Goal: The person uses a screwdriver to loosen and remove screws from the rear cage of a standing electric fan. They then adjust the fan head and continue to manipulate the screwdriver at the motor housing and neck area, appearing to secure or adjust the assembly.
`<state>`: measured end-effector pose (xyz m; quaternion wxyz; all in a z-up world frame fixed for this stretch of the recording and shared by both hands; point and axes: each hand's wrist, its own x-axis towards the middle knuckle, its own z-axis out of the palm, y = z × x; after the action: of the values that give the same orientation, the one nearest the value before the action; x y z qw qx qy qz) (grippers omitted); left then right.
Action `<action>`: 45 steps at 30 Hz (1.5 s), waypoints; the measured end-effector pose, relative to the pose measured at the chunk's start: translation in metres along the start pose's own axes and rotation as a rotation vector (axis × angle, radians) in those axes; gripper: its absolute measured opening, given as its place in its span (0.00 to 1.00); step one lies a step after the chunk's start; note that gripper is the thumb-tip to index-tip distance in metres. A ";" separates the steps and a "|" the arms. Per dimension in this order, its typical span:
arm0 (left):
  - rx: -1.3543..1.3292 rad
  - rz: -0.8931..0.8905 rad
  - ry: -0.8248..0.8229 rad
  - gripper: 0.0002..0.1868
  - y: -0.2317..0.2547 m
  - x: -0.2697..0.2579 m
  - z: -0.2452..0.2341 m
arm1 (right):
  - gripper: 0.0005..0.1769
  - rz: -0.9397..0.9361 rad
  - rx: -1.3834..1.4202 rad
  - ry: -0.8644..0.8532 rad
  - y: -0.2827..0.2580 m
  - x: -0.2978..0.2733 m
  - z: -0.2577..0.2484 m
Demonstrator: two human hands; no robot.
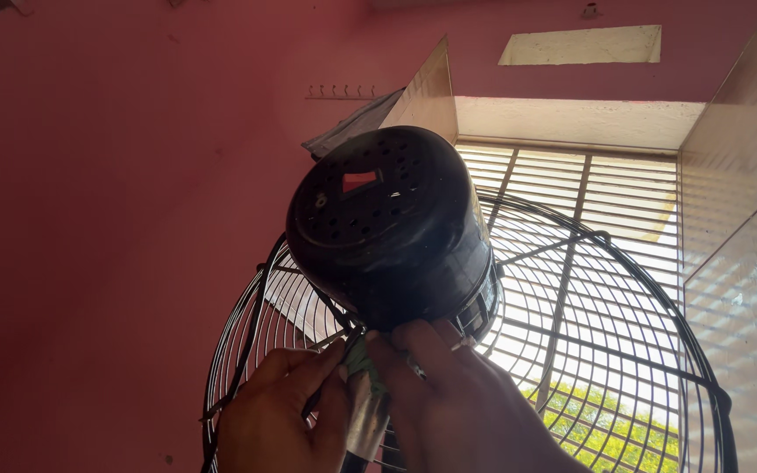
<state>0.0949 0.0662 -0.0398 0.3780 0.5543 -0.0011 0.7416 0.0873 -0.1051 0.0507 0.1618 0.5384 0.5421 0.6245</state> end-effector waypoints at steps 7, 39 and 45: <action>-0.057 -0.003 0.065 0.20 0.010 -0.003 -0.004 | 0.31 -0.249 -0.086 0.162 0.002 -0.006 0.002; -0.175 -0.016 0.142 0.16 0.010 -0.014 -0.005 | 0.31 -0.275 -0.070 0.162 -0.003 -0.008 -0.003; -0.022 -0.274 -0.034 0.14 0.014 -0.016 -0.007 | 0.28 -0.263 -0.044 0.144 -0.007 -0.010 -0.010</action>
<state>0.0826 0.0504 -0.0501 0.4817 0.5576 0.0601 0.6734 0.0797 -0.1156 0.0419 0.2148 0.4129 0.6045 0.6465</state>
